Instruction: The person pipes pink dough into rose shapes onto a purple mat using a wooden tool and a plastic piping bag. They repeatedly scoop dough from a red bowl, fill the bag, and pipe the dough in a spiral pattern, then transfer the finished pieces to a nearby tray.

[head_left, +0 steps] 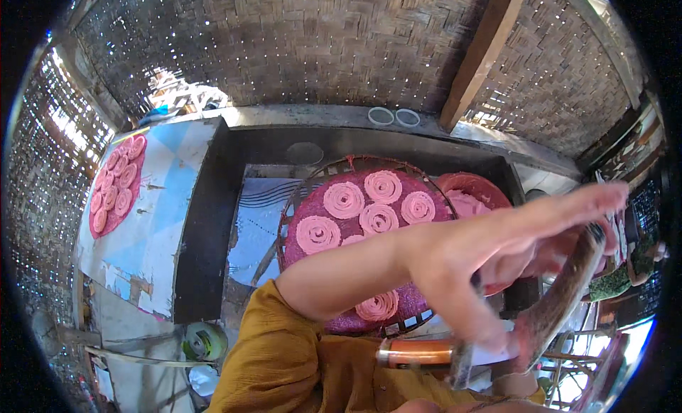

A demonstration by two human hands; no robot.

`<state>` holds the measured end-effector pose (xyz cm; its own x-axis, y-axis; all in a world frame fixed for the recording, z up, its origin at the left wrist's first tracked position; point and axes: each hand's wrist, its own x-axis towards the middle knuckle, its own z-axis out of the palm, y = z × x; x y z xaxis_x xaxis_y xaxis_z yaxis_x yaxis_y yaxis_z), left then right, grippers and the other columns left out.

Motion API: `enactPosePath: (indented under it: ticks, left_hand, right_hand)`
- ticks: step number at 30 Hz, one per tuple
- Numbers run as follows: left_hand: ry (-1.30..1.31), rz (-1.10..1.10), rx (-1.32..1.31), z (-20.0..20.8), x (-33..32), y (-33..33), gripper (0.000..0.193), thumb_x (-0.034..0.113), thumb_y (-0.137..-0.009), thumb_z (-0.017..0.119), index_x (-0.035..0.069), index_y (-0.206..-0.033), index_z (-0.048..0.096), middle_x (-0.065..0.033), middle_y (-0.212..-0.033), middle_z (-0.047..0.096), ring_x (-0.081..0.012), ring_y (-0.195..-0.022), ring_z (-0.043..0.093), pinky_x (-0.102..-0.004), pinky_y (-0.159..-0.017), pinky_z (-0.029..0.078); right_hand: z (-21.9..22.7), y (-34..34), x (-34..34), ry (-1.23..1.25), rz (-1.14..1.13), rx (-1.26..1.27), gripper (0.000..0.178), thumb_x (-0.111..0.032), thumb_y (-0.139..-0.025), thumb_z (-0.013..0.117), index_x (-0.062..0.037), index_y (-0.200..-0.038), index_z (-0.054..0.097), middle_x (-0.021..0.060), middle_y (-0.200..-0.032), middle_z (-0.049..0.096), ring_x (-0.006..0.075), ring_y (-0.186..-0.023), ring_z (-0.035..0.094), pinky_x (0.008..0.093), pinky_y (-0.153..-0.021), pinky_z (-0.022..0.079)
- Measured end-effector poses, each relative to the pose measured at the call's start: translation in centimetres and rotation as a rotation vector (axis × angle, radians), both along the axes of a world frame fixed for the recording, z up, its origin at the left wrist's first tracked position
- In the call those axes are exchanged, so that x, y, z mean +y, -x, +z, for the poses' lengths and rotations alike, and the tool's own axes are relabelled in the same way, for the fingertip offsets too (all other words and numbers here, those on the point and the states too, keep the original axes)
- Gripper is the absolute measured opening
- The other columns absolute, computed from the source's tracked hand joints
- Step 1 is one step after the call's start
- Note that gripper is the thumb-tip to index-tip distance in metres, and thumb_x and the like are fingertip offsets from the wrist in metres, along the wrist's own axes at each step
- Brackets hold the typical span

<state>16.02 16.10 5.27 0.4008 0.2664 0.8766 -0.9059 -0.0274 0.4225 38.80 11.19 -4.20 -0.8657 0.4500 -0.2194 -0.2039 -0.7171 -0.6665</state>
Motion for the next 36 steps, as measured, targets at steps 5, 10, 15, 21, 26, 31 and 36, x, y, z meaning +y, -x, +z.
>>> enactPosePath:
  ticks: [5,10,15,21,26,31,36]
  left_hand:
    - [0.401,0.205,0.148,-4.6,4.5,0.7,0.076,-0.011,-0.063,0.061,0.006,-0.132,0.033,-0.0106,-0.122,0.046,-0.0261,-0.118,0.043,-0.0395,-0.098,0.038]
    - [0.824,0.220,-0.101,-11.0,8.7,1.7,0.033,0.026,-0.084,0.058,0.005,-0.108,0.053,-0.0105,-0.102,0.058,-0.0285,-0.102,0.056,-0.0415,-0.089,0.045]
    - [1.052,0.122,-0.192,-14.9,10.8,3.3,0.046,0.053,-0.084,0.046,0.008,-0.083,0.055,-0.0118,-0.083,0.061,-0.0306,-0.083,0.060,-0.0426,-0.074,0.050]
    - [1.128,0.212,-0.235,-15.3,9.5,4.4,0.049,0.057,-0.083,0.045,0.011,-0.071,0.054,-0.0078,-0.076,0.054,-0.0277,-0.075,0.058,-0.0394,-0.058,0.051]
    - [0.912,0.093,-0.310,-15.1,8.3,4.0,0.051,0.056,-0.083,0.044,0.009,-0.073,0.057,-0.0098,-0.079,0.057,-0.0295,-0.079,0.059,-0.0420,-0.068,0.051]
    - [0.807,0.089,-0.325,-11.9,7.4,5.5,0.056,0.060,-0.084,0.039,0.009,-0.069,0.057,-0.0096,-0.079,0.056,-0.0305,-0.079,0.057,-0.0412,-0.068,0.049]
    - [0.798,0.122,-0.320,-12.5,5.7,4.6,0.056,0.060,-0.083,0.040,0.009,-0.069,0.057,-0.0093,-0.079,0.056,-0.0314,-0.078,0.058,-0.0409,-0.066,0.049]
  right_hand:
    - [-0.6,-1.9,0.7,0.074,0.014,0.001,0.104,-0.046,-0.057,0.070,-0.0020,-0.137,0.020,0.0209,-0.126,0.040,0.0352,-0.111,0.045,0.0461,-0.092,0.036]
    - [-0.8,-1.1,3.1,-0.046,-0.021,-0.127,0.094,-0.045,-0.060,0.065,-0.0030,-0.135,0.026,0.0229,-0.121,0.044,0.0373,-0.107,0.047,0.0487,-0.089,0.038]
    - [-1.6,-0.9,4.7,-0.095,-0.055,-0.357,0.081,-0.040,-0.062,0.063,-0.0028,-0.129,0.037,0.0231,-0.119,0.047,0.0380,-0.105,0.050,0.0480,-0.087,0.041]
    - [-1.9,-1.3,5.2,-0.155,0.032,-0.532,0.077,-0.036,-0.062,0.066,0.0049,-0.122,0.041,0.0191,-0.107,0.057,0.0283,-0.095,0.058,0.0364,-0.080,0.045]
    - [1.5,-0.5,4.7,-0.241,-0.017,-0.591,0.085,-0.035,-0.051,0.074,0.0049,-0.120,0.044,0.0143,-0.100,0.060,0.0239,-0.090,0.059,0.0321,-0.078,0.045]
    - [2.4,0.4,4.3,-0.245,-0.044,-0.621,0.092,-0.031,-0.045,0.077,0.0049,-0.122,0.041,0.0128,-0.105,0.058,0.0211,-0.090,0.058,0.0306,-0.078,0.045]
    - [4.9,1.4,3.3,-0.236,-0.082,-0.605,0.092,-0.026,-0.045,0.079,0.0057,-0.122,0.041,0.0105,-0.105,0.058,0.0195,-0.088,0.058,0.0295,-0.078,0.044]
